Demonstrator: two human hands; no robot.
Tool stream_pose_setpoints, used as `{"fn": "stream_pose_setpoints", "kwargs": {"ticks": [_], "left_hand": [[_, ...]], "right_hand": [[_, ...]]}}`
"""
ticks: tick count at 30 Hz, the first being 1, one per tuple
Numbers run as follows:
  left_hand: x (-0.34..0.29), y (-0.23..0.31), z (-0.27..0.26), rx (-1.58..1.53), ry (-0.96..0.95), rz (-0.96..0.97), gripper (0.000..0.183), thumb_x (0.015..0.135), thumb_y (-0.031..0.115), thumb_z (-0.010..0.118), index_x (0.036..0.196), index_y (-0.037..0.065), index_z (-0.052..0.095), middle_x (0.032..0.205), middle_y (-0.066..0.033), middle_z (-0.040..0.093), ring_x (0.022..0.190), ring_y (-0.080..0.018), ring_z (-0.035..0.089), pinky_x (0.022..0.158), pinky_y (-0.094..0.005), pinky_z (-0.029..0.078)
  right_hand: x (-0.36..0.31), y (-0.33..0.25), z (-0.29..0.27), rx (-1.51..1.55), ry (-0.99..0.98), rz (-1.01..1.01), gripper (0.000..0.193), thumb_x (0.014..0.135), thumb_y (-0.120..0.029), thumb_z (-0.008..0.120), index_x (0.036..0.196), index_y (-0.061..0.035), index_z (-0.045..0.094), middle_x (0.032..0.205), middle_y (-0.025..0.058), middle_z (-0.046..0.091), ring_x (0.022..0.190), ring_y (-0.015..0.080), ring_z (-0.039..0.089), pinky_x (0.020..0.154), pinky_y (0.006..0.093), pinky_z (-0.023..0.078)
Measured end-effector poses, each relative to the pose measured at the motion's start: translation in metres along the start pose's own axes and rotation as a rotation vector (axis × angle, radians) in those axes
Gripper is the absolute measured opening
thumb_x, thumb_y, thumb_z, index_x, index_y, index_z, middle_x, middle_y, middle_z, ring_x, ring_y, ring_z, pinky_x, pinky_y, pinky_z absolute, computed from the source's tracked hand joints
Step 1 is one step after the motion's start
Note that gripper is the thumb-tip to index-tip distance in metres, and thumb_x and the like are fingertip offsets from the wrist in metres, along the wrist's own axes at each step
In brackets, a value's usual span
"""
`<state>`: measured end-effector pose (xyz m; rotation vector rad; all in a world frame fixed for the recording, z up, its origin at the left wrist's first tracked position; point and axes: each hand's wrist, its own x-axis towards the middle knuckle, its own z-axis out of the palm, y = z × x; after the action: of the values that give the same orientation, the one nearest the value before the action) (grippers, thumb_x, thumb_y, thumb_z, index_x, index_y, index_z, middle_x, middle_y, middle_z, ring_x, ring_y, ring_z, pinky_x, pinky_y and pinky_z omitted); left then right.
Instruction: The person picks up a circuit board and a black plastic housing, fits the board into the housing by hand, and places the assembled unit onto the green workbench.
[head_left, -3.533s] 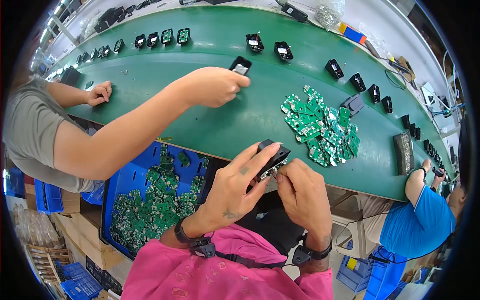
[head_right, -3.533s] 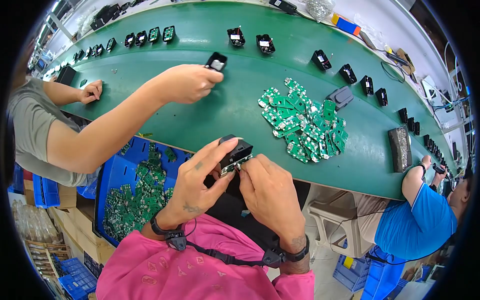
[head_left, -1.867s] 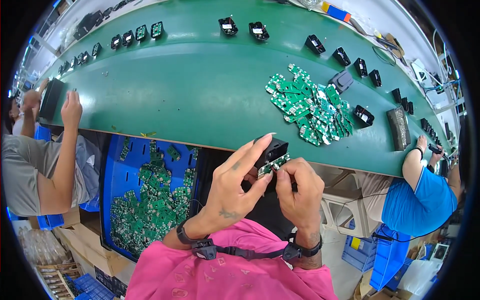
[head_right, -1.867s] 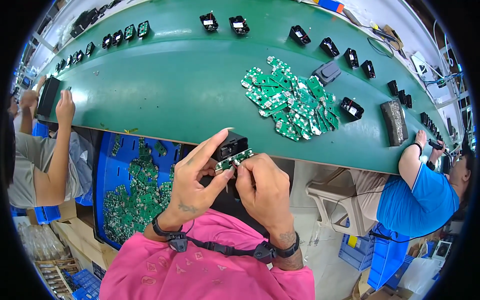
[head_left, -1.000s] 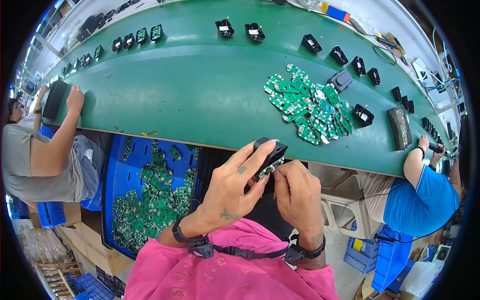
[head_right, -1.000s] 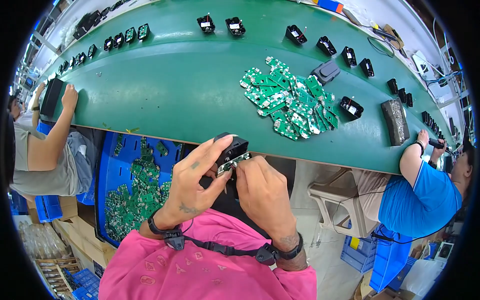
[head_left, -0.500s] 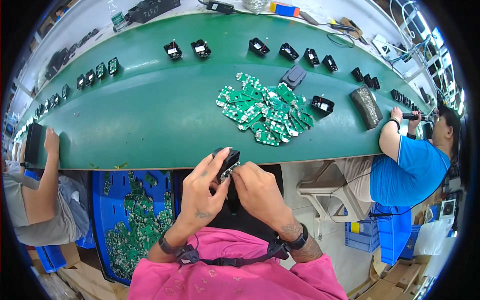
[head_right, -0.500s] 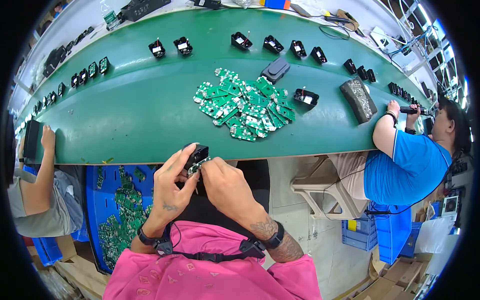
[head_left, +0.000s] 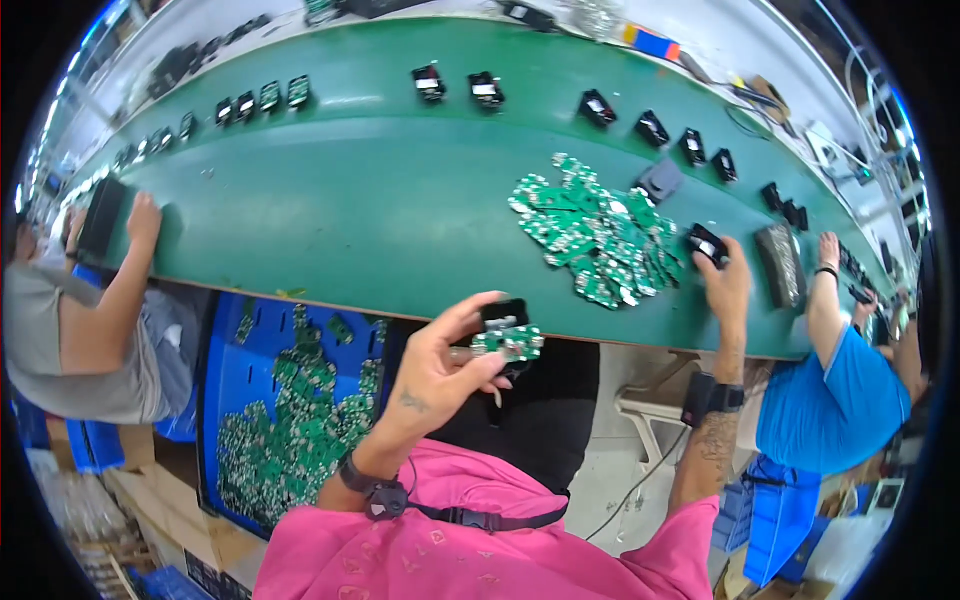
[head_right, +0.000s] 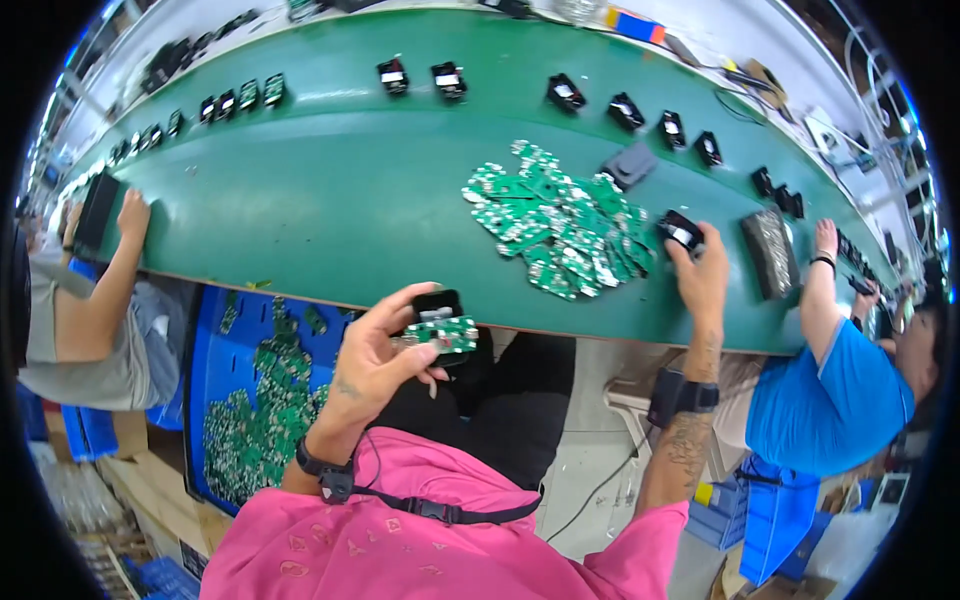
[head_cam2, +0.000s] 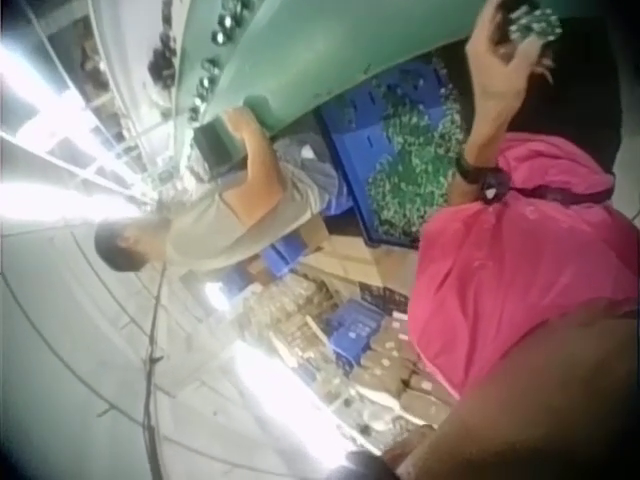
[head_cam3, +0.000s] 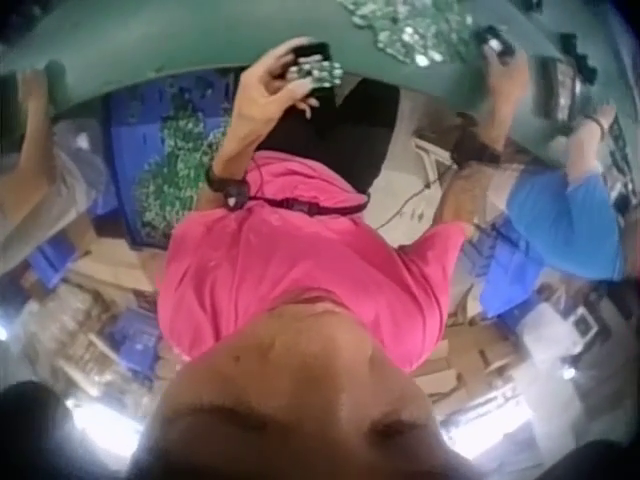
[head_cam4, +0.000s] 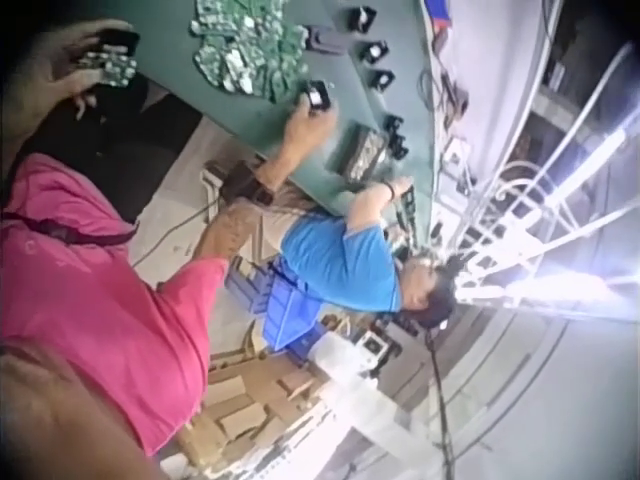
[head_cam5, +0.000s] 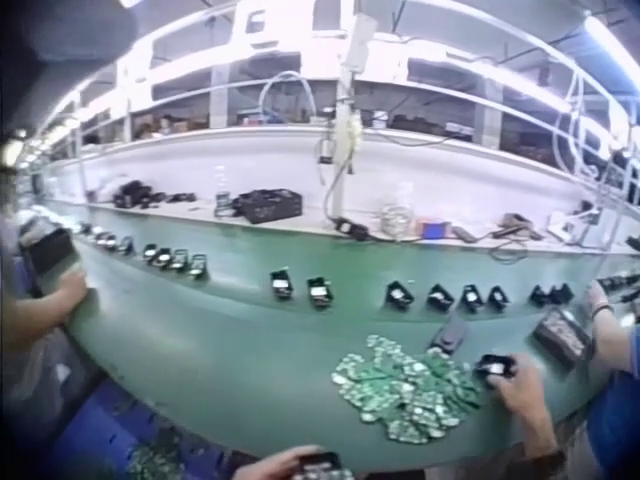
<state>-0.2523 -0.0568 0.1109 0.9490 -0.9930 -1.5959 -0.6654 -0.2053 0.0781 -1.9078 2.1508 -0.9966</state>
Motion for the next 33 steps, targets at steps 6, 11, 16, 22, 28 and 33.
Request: {"fn": "stream_pose_setpoints", "kwargs": {"ticks": [6,11,16,22,28,33], "left_hand": [[-0.012,0.014,-0.001,-0.008,-0.011,-0.036,0.061,0.092,0.003,0.064,0.148,0.002,0.041,0.124,-0.0156,0.062,0.084,-0.0157,0.071,0.067,-0.0235,0.057],[-0.015,0.011,0.006,0.081,0.056,0.062,0.059,0.09,0.001,0.065,0.146,0.003,0.045,0.126,-0.0151,0.061,0.085,-0.0152,0.071,0.071,-0.0258,0.058],[-0.022,0.02,0.014,0.55,0.121,0.386,0.058,0.084,-0.006,0.069,0.139,-0.004,0.051,0.133,-0.0199,0.057,0.096,-0.016,0.068,0.078,-0.0284,0.059],[-0.026,0.02,0.028,0.785,0.111,0.64,0.055,0.079,-0.007,0.072,0.132,-0.002,0.058,0.134,-0.0245,0.057,0.092,-0.0204,0.07,0.073,-0.029,0.06],[-0.03,0.022,0.033,0.895,0.127,0.742,0.056,0.075,-0.007,0.073,0.128,0.002,0.062,0.13,-0.0253,0.06,0.094,-0.0294,0.072,0.072,-0.0318,0.06],[-0.035,0.022,0.033,0.959,0.086,0.759,0.056,0.073,-0.006,0.073,0.127,0.005,0.063,0.128,-0.0249,0.062,0.094,-0.0359,0.071,0.071,-0.0341,0.06]], "right_hand": [[0.007,0.068,-0.021,-0.326,0.294,0.216,0.054,0.082,-0.038,0.078,0.113,0.0024,0.062,0.1,0.0243,0.069,0.093,0.039,0.068,0.083,0.046,0.051],[-0.021,0.074,-0.039,-0.79,0.587,-0.088,0.054,0.088,-0.039,0.075,0.118,0.0032,0.062,0.11,0.0192,0.066,0.097,0.0358,0.065,0.086,0.0427,0.051],[-0.136,-0.118,-0.016,0.268,-0.088,-0.109,0.017,0.092,-0.013,0.068,0.102,0.0013,0.069,0.086,0.0084,0.066,0.075,0.0124,0.061,0.069,0.0261,0.049],[-0.188,-0.22,-0.005,0.615,-0.164,-0.402,0.009,0.087,-0.001,0.067,0.096,0.0005,0.066,0.072,0.0092,0.064,0.058,0.0171,0.061,0.054,0.0278,0.046],[-0.186,-0.233,-0.012,0.57,-0.151,-0.465,0.005,0.085,0.004,0.064,0.087,0.0,0.063,0.067,0.0086,0.06,0.053,0.0203,0.058,0.05,0.0315,0.041],[-0.187,-0.23,-0.017,0.51,-0.204,-0.52,0.013,0.08,0.007,0.068,0.092,0.0022,0.063,0.073,0.0128,0.061,0.06,0.0292,0.058,0.054,0.0371,0.047]]}}
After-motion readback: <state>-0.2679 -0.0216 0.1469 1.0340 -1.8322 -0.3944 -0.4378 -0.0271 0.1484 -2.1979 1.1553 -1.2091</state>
